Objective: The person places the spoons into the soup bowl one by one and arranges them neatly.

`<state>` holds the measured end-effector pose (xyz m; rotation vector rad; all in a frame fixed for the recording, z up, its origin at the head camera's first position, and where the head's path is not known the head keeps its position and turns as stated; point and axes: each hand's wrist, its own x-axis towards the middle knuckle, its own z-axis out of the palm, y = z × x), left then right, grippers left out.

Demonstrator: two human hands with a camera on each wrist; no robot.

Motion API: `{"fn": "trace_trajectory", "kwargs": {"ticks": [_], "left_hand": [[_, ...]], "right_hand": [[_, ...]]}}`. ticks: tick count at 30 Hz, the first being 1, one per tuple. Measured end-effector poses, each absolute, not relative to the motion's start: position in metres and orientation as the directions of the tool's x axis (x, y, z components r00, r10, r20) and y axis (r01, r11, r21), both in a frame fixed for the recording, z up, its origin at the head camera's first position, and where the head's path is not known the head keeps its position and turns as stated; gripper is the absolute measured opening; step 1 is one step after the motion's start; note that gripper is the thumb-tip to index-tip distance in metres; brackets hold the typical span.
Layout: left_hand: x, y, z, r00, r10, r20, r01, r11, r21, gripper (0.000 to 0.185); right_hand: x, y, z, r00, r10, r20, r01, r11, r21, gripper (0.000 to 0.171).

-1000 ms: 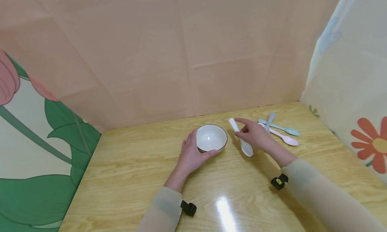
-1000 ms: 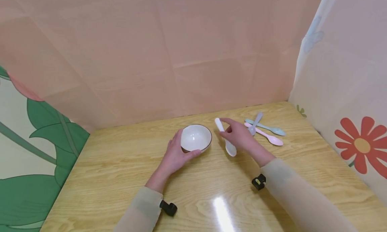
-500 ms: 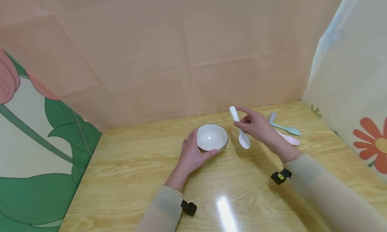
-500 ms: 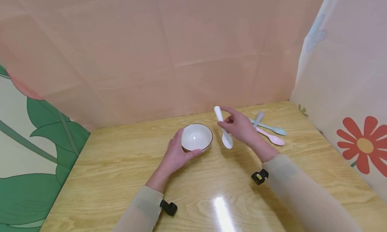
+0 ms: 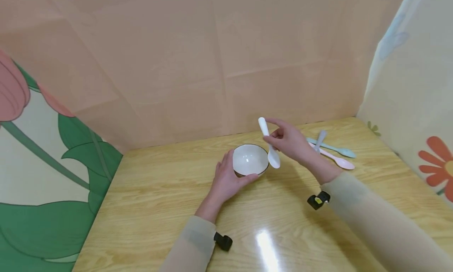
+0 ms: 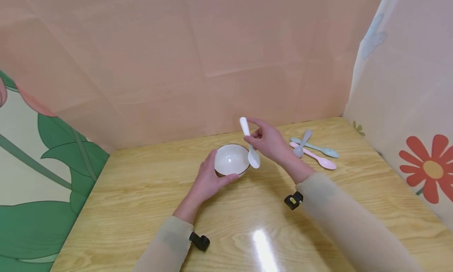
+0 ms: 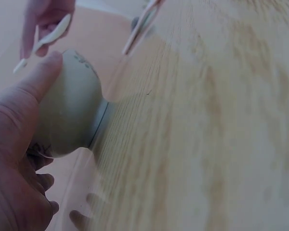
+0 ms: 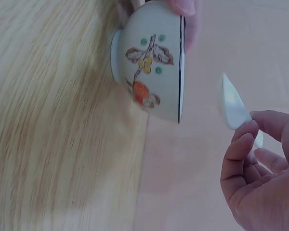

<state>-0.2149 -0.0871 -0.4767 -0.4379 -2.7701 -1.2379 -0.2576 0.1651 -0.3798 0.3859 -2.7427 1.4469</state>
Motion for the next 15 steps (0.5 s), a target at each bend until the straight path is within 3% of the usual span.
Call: {"fn": "trace_trajectory", "kwargs": {"ticks": [15], "left_hand": [[-0.214, -0.09, -0.475, -0.949, 0.239, 0.206, 0.313, 0.627, 0.714, 0.109]], "right_hand": [[-0.272, 0.126, -0.39, -0.947, -0.246, 0.206, -0.306, 0.502, -0.809, 0.067]]}}
